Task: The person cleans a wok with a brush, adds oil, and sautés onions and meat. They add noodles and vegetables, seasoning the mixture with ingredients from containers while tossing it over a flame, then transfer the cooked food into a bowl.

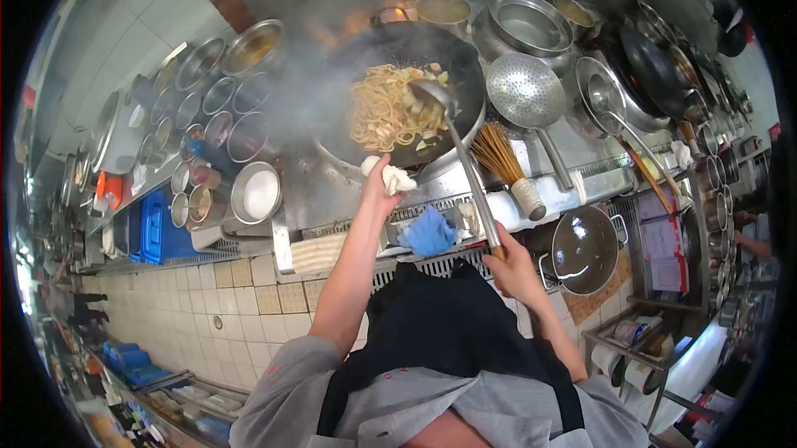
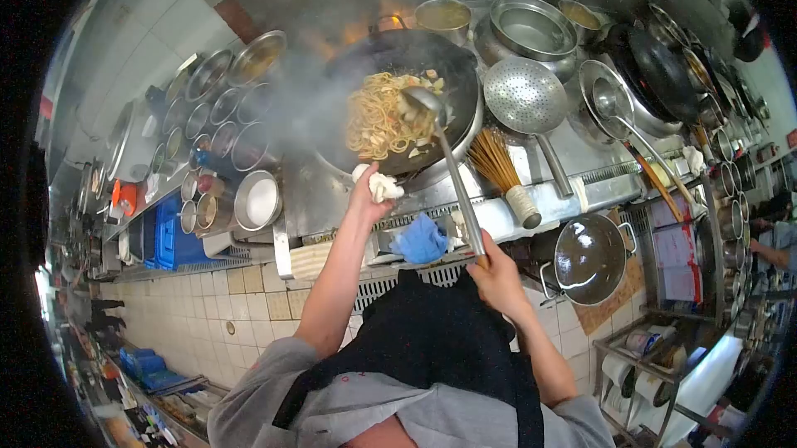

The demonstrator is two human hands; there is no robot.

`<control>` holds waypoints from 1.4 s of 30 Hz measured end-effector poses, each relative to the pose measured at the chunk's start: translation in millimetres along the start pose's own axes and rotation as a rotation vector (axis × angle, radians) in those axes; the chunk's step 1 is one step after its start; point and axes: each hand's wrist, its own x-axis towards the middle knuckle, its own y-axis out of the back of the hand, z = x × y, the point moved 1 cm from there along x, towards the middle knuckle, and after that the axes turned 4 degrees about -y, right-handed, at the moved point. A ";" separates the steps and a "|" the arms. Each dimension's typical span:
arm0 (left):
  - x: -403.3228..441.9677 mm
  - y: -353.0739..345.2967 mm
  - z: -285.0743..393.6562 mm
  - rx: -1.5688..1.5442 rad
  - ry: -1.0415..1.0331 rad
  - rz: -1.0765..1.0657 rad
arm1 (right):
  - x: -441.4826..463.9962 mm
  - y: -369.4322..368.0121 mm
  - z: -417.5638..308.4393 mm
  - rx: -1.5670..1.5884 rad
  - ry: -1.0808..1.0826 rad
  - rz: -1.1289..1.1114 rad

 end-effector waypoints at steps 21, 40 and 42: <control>-121.6 42.8 -92.8 -0.046 -0.167 0.156 | 10.2 59.1 -82.4 -0.656 0.269 -0.037; -125.3 -25.7 -20.8 -0.114 0.000 0.045 | -43.4 97.3 -149.4 -0.492 -0.091 -0.324; -140.7 -32.0 -20.9 -0.113 0.047 0.084 | -49.5 106.6 -149.2 -0.552 -0.041 -0.347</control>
